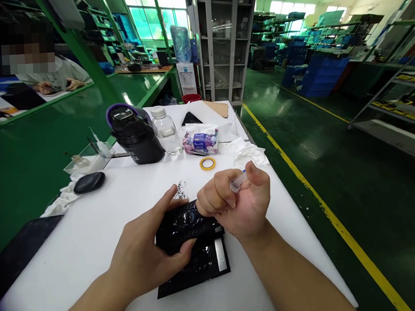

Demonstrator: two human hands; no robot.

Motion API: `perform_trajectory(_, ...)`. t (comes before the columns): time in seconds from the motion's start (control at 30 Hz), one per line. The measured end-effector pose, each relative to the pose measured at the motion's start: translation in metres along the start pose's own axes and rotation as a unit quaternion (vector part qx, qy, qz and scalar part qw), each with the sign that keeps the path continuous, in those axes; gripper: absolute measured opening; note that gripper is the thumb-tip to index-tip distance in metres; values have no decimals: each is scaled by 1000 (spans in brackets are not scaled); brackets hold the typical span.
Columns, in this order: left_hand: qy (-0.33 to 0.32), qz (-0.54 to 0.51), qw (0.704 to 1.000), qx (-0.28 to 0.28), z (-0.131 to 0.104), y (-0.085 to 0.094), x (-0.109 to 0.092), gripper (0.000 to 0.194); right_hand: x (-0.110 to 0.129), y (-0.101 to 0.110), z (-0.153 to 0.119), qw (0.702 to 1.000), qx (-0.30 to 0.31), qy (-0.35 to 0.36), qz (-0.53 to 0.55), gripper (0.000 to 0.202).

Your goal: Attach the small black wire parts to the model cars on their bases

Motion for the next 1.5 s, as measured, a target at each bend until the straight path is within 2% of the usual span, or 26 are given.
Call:
perform_trajectory(0.67,-12,6,1000,-9,-2,0,1,86,2,2,2,1000,-17,3,-12,70)
perform_trajectory(1.13,-16,8,1000,-10,-1,0,2,84,2,2,3,1000,11,4,3,68)
perform_trajectory(1.27,-24,28,999,-12,-1,-2,1,82,-3,-3,-1,999,24,-3,-45,65)
perform_trajectory(1.4,-44,83,995,-16,-3,-6,-1,79,-10,-10,-6,981,90,-42,-168,56)
perform_trajectory(1.43,-43,88,995,-13,-2,-7,0,77,-6,-5,-4,980,83,-34,-178,55)
perform_trajectory(1.47,-36,87,996,-6,-1,-8,3,76,2,4,-1,982,50,-16,-180,56)
perform_trajectory(1.5,-21,80,997,1,1,-7,7,75,13,19,3,983,-10,11,-184,56)
Point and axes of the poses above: each hand's wrist, its own z-axis towards the middle knuckle, its own y-axis out of the back of the hand, x = y × z, the point moved 8 cm from there along z, towards the middle knuckle, and after that the axes turned 5 degrees about y, right-handed, at the moved point
